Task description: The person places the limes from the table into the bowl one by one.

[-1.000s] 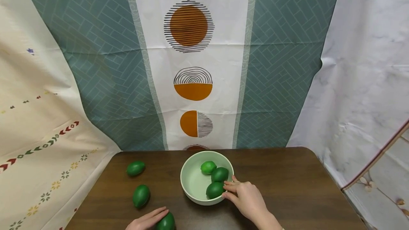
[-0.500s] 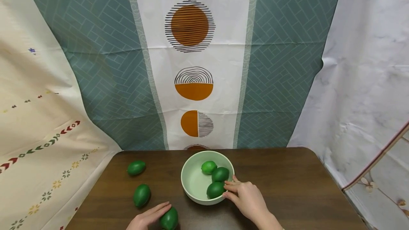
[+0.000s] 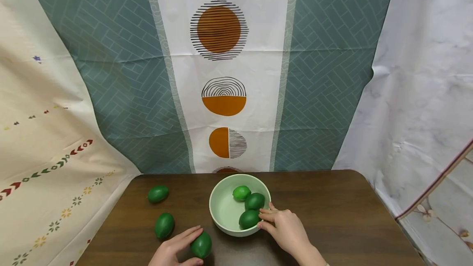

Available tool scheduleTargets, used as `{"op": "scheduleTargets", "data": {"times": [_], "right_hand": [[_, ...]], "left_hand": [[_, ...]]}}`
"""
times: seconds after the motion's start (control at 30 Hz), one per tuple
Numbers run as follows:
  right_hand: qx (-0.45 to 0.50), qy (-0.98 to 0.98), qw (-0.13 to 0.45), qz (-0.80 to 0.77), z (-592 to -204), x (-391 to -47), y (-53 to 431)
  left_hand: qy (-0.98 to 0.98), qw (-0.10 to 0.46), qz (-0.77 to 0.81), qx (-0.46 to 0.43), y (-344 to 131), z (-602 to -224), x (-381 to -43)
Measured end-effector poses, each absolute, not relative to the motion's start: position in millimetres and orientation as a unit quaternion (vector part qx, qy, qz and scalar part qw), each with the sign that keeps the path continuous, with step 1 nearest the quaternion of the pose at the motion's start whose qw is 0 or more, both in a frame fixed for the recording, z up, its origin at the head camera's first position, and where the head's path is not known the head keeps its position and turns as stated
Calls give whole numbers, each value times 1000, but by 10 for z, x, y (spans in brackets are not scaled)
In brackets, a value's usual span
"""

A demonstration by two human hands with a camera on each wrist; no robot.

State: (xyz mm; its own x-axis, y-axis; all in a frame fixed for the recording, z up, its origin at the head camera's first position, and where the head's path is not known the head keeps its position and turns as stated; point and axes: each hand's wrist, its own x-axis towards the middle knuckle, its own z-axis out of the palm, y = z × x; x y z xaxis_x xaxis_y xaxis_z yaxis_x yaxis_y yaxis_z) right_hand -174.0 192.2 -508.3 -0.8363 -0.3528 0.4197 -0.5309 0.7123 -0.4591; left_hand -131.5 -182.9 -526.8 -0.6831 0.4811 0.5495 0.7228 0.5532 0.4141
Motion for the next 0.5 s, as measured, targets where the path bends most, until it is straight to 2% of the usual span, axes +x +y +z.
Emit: {"op": "scheduleTargets", "data": {"times": [0.37,0.5], "right_hand": [[238,-918,139,284,-5070,-1739,1925],[251,-921,160,252,-5059,-1720,1904]], "left_hand": [[-851,205,-330,-353,-1734,-5231,-1370],[-849,202,-342,-349,-1705,-5203,-1384]]}}
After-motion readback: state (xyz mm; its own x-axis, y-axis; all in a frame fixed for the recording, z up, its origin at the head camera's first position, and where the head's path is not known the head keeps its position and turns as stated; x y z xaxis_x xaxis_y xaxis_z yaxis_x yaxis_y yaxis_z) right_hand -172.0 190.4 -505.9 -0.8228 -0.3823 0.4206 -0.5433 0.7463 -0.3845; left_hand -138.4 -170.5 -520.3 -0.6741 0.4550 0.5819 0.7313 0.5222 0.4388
